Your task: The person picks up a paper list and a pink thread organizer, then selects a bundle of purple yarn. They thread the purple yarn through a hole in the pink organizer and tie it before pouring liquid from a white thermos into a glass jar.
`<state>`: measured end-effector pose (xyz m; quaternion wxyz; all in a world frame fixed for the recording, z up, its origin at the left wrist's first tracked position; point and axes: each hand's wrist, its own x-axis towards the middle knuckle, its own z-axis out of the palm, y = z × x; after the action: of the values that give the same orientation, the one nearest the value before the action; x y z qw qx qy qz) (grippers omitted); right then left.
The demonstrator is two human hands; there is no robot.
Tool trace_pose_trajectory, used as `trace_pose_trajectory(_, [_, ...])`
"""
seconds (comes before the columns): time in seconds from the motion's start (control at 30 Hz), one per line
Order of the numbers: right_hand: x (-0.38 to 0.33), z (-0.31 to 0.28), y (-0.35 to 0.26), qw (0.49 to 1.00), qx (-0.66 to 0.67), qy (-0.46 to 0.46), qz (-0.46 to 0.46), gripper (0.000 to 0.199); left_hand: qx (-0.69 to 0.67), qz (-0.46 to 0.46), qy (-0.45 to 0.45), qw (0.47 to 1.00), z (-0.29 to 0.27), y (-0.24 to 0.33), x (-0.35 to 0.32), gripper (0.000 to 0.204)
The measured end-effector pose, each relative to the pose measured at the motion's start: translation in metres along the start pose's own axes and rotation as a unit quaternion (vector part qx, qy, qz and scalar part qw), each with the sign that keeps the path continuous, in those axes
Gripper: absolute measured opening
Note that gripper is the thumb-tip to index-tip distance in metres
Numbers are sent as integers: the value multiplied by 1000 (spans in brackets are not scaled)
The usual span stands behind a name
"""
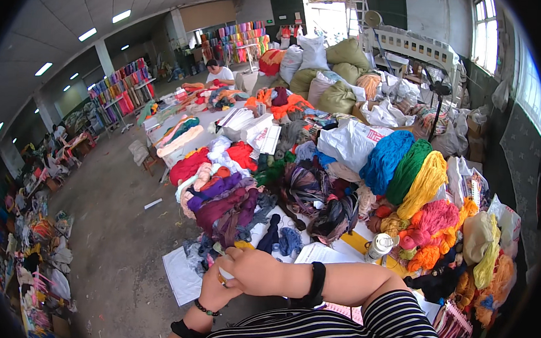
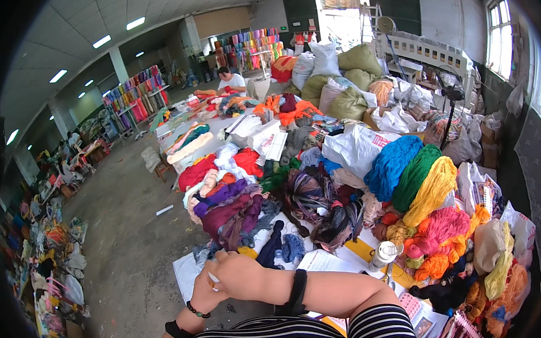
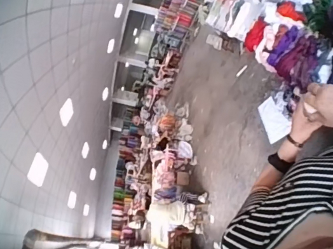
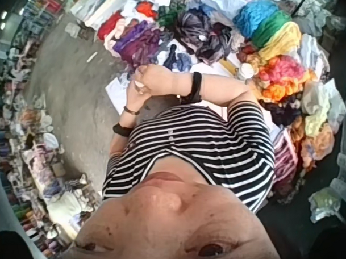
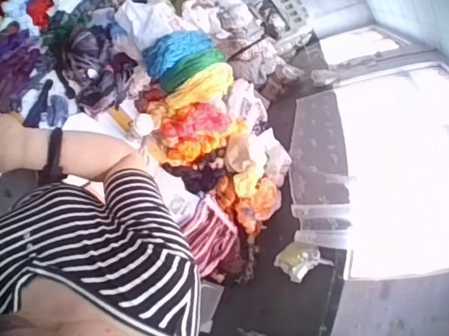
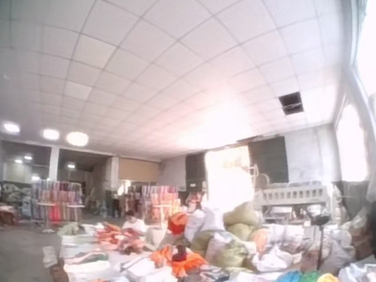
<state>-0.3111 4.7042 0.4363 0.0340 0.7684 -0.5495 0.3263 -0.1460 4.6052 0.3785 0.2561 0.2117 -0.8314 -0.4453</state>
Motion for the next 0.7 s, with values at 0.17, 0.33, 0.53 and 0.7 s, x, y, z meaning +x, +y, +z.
trace_pose_trajectory(0.17, [-1, -25, -8, 974, -45, -193, 110, 54, -48, 40, -22, 998, 12, 1, 4, 70])
trace_pose_trajectory(0.33, [-16, -31, 8, 989, -3, -134, 67, 55, -20, 28, -26, 999, 23, 5, 12, 70])
trace_pose_trajectory(0.53, [-35, -27, 23, 979, 28, -126, 159, 67, -6, -6, -45, 999, 46, -22, 25, 75])
trace_pose_trajectory(0.7, [-63, -37, 73, 960, 216, -99, 151, 89, -187, -72, -123, 972, 65, -3, 49, 72])
